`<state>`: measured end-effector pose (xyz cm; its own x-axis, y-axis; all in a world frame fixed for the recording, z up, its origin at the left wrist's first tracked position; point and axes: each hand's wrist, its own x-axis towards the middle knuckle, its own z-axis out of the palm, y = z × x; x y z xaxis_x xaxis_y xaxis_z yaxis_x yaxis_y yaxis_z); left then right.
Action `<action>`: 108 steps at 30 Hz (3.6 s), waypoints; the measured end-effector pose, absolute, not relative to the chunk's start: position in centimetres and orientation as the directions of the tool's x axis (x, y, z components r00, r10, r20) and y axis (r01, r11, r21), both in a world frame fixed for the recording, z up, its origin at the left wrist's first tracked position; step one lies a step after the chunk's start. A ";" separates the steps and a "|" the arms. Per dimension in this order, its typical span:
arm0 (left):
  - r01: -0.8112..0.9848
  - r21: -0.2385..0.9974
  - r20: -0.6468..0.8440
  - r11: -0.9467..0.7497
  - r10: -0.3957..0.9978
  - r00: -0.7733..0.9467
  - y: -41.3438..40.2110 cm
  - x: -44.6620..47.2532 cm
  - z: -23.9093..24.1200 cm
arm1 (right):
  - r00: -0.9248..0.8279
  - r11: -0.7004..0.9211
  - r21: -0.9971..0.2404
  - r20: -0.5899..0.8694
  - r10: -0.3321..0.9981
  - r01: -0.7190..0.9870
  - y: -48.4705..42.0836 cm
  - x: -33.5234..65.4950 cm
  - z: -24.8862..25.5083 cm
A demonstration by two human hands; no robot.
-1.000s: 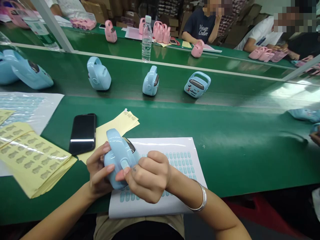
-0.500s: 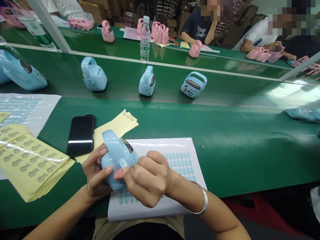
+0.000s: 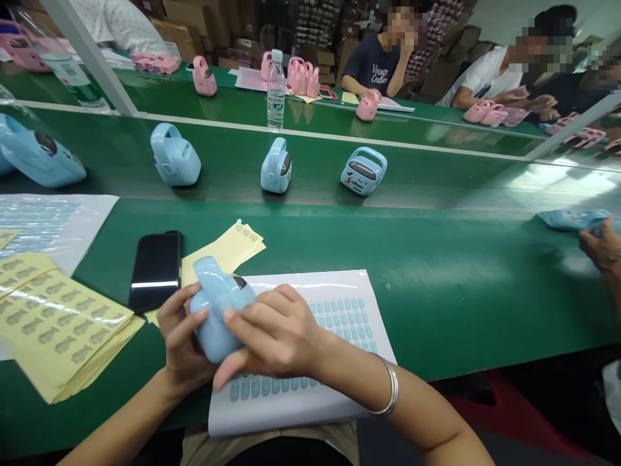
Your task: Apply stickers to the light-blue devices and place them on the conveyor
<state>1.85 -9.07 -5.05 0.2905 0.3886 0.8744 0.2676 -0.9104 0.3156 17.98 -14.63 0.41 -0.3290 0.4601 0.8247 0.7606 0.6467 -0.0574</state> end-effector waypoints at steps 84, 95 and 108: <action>-0.296 0.511 -0.187 0.807 0.441 0.878 -7.8 1.0 -4.0 | -0.797 0.831 -0.063 0.254 0.549 0.552 -11.3 21.1 0.8; -0.294 0.528 -0.180 0.797 0.443 0.878 -7.8 1.0 -4.3 | -0.797 0.828 -0.059 0.238 0.555 0.558 -11.6 21.0 1.0; -0.462 0.860 0.120 0.219 0.791 0.600 -10.9 2.5 -0.6 | -0.380 -0.014 -0.830 0.240 0.893 -0.557 -14.8 17.5 -1.3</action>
<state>2.49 -10.93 -0.64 0.5997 0.7911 0.1205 -0.4618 0.2191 0.8595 17.46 -14.79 -1.30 -0.3798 0.8935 0.2398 -0.5574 -0.0141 -0.8302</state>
